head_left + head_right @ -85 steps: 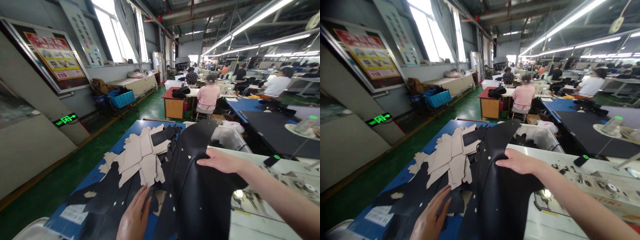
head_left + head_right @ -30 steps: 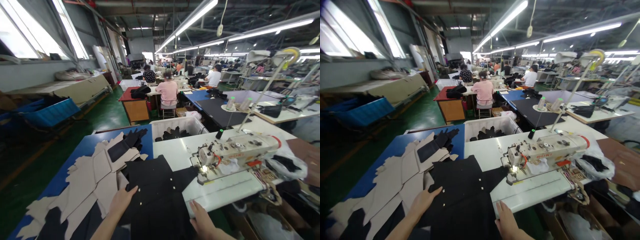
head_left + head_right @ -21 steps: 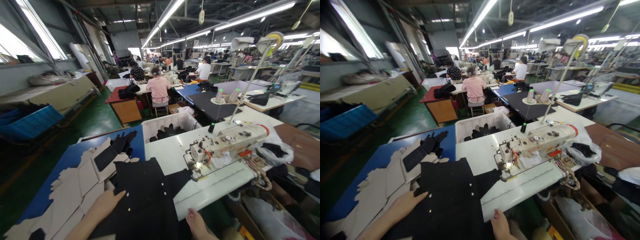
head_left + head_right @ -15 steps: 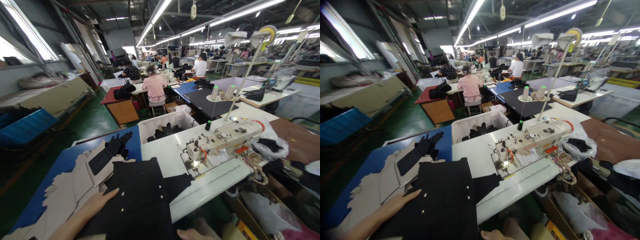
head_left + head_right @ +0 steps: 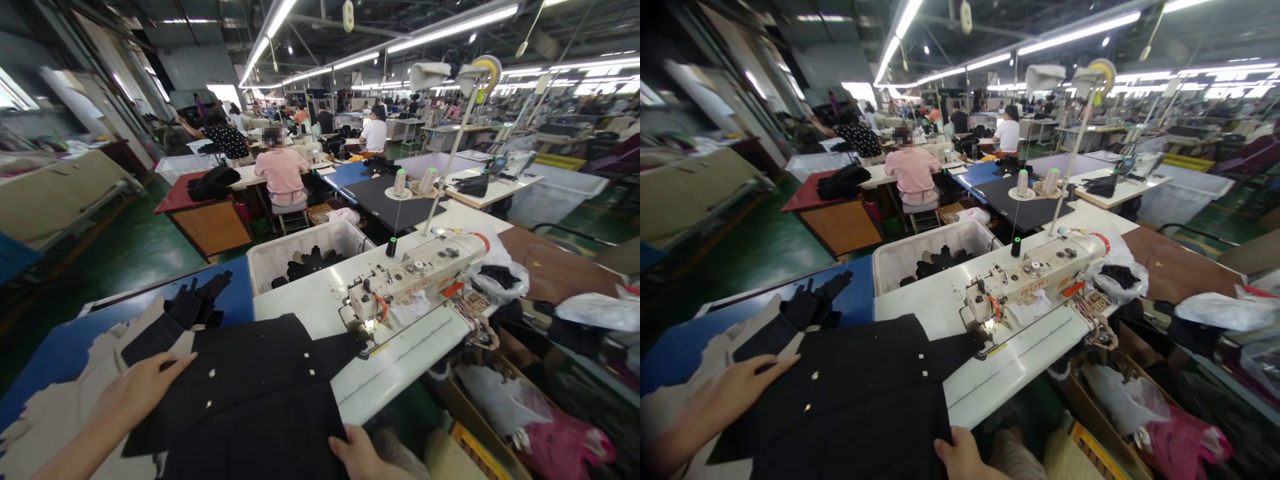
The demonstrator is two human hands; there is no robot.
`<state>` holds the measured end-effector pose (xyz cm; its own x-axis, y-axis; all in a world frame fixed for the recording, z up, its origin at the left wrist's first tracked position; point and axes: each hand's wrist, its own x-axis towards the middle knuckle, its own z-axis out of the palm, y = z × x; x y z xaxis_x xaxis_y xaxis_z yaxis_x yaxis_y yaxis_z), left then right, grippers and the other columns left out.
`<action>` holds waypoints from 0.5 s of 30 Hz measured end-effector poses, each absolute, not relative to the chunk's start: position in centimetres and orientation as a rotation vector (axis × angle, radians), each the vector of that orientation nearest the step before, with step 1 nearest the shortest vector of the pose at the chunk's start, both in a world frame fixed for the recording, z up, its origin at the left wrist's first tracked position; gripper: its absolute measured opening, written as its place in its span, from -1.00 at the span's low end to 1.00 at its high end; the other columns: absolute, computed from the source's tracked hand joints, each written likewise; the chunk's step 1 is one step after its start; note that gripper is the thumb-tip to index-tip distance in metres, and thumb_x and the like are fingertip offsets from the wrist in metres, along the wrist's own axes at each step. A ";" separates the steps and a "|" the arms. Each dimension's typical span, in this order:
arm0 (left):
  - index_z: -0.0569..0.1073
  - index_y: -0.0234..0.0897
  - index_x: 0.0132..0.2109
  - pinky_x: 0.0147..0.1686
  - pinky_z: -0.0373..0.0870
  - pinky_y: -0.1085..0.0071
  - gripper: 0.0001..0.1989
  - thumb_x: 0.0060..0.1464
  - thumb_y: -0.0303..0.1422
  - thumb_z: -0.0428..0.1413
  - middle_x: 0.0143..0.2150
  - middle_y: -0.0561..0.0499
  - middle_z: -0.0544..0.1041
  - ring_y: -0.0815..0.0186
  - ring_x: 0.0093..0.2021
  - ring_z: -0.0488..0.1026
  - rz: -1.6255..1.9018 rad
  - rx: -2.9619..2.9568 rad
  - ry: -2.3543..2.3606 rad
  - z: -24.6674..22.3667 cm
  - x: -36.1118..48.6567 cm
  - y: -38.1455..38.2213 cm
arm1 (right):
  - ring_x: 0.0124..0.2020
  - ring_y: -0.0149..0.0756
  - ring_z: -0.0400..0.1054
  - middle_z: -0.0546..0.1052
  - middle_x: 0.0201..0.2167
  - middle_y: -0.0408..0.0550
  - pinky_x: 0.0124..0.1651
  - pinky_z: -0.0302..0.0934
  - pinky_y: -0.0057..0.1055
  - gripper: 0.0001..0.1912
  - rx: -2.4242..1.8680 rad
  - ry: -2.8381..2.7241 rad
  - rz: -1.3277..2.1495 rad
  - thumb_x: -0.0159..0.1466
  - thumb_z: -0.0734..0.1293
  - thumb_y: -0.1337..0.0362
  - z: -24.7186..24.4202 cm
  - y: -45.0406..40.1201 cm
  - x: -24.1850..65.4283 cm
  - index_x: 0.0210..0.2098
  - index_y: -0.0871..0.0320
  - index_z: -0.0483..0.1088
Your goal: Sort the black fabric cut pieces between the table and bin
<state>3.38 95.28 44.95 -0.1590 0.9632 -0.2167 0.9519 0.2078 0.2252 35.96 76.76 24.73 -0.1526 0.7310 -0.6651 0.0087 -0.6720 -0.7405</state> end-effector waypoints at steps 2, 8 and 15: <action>0.52 -0.36 -0.24 -0.10 0.33 0.13 -0.47 0.09 -0.05 -0.17 -0.22 -0.19 0.56 -0.10 -0.11 0.46 -0.186 1.931 2.171 44.9 5.7 95.2 | -0.27 -0.16 0.48 0.56 -0.40 -0.03 -0.19 0.33 -0.34 -0.69 -1.668 -0.813 1.878 0.11 0.19 0.20 24.5 77.9 36.0 -0.24 0.23 0.43; 0.35 -0.51 0.11 0.14 0.15 0.01 -0.41 0.07 -0.16 -0.12 0.25 -0.39 0.22 -0.11 0.26 0.13 -0.338 2.152 2.288 39.7 11.5 89.9 | -0.11 -0.06 0.43 0.55 -0.23 0.07 -0.08 0.28 -0.29 -0.71 -1.964 -0.888 1.784 0.09 0.23 0.27 22.8 79.6 35.9 -0.22 0.23 0.43; 0.51 -0.12 -0.03 0.02 0.40 0.20 -0.64 0.05 -0.28 -0.01 0.13 -0.08 0.44 0.10 0.14 0.35 -0.070 2.396 1.977 30.8 12.1 76.9 | -0.33 0.01 0.48 0.53 -0.37 0.15 -0.35 0.33 -0.20 -0.71 -2.108 -1.080 1.776 0.21 0.20 0.16 22.4 79.9 37.0 -0.34 0.26 0.42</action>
